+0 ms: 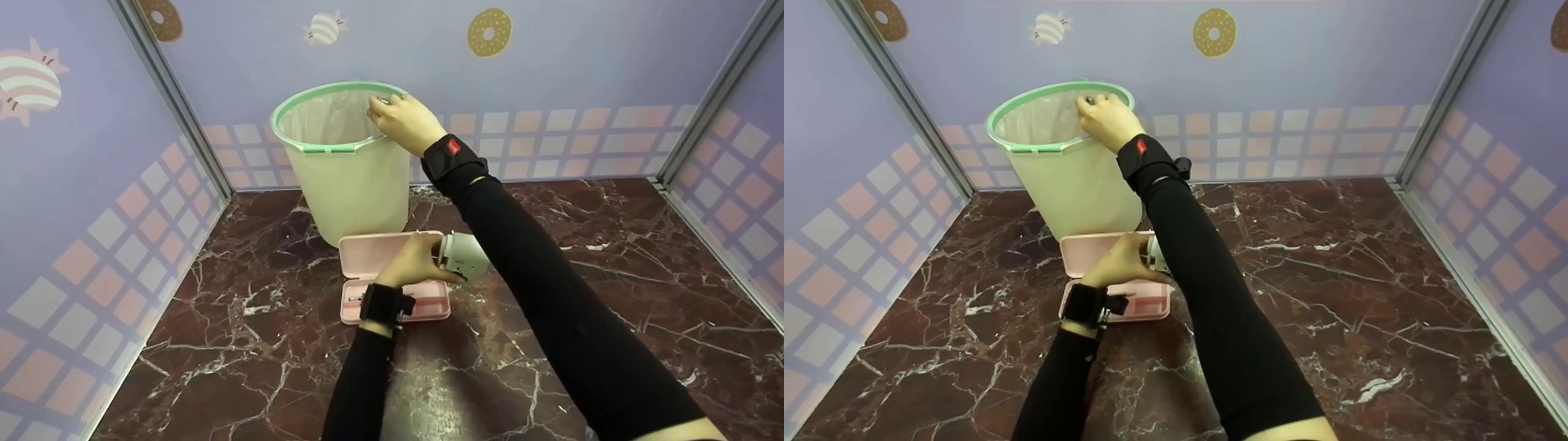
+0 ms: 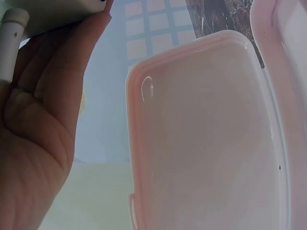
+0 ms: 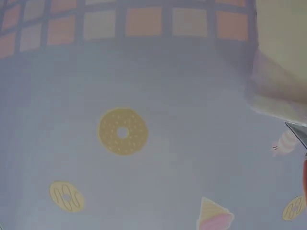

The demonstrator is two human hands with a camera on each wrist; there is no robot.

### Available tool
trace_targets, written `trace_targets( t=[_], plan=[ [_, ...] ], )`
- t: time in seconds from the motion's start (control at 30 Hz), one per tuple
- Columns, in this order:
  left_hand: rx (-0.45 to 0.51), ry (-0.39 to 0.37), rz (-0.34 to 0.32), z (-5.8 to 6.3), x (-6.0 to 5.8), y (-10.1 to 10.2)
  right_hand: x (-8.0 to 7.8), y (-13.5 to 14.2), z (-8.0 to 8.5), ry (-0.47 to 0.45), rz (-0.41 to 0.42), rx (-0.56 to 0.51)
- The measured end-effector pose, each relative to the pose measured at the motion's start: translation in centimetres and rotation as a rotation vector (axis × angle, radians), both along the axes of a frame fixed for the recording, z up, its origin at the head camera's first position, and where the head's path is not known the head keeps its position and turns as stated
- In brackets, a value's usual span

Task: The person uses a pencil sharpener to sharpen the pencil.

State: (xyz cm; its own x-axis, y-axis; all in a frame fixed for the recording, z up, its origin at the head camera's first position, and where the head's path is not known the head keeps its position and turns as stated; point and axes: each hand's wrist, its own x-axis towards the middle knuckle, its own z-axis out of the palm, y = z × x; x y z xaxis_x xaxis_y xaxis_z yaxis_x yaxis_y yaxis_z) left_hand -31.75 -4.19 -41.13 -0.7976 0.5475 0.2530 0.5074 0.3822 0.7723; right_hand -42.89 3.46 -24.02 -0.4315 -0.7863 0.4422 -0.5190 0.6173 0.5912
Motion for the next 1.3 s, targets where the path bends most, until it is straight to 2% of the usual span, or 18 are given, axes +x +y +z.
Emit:
trace_targets(
  t=[0.2, 0.3, 0.4, 0.5, 0.6, 0.7, 0.83, 0.97, 1.17, 1.3],
  plan=[
    [-0.011, -0.013, 0.004, 0.0, 0.0, 0.1, 0.2, 0.3, 0.1, 0.084, 0.023, 0.038],
    [-0.019, -0.031, 0.001, 0.1, 0.0, 0.1, 0.4, 0.8, 0.5, 0.06, -0.007, -0.011],
    [-0.023, -0.042, -0.009, 0.2, 0.0, 0.1, 0.4, 1.6, 1.2, -0.094, -0.084, -0.21],
    [-0.026, -0.05, -0.008, 0.2, 0.0, 0.0, 0.2, 3.0, 1.9, -0.357, -0.15, -0.506],
    [-0.032, -0.055, 0.005, 0.2, -0.1, -0.2, -0.1, 4.9, 2.3, -0.583, -0.148, -0.75],
    [-0.038, -0.057, 0.01, 0.3, -0.2, -0.4, -0.1, 6.8, 2.4, -0.75, -0.126, -0.91],
    [-0.034, -0.072, 0.018, 0.5, -0.4, -0.6, 0.2, 9.1, 1.9, -0.887, -0.107, -1.053],
    [-0.029, -0.079, 0.035, 0.7, -0.5, -1.0, 0.8, 11.3, 0.4, -0.991, -0.069, -1.14],
    [-0.021, -0.051, 0.037, 0.7, -0.8, -1.5, 2.1, 14.1, -3.4, -1.134, 0.018, -1.225],
    [0.007, -0.047, 0.048, 0.7, -1.1, -1.9, 3.6, 15.6, -6.3, -1.177, 0.019, -1.231]
  ],
)
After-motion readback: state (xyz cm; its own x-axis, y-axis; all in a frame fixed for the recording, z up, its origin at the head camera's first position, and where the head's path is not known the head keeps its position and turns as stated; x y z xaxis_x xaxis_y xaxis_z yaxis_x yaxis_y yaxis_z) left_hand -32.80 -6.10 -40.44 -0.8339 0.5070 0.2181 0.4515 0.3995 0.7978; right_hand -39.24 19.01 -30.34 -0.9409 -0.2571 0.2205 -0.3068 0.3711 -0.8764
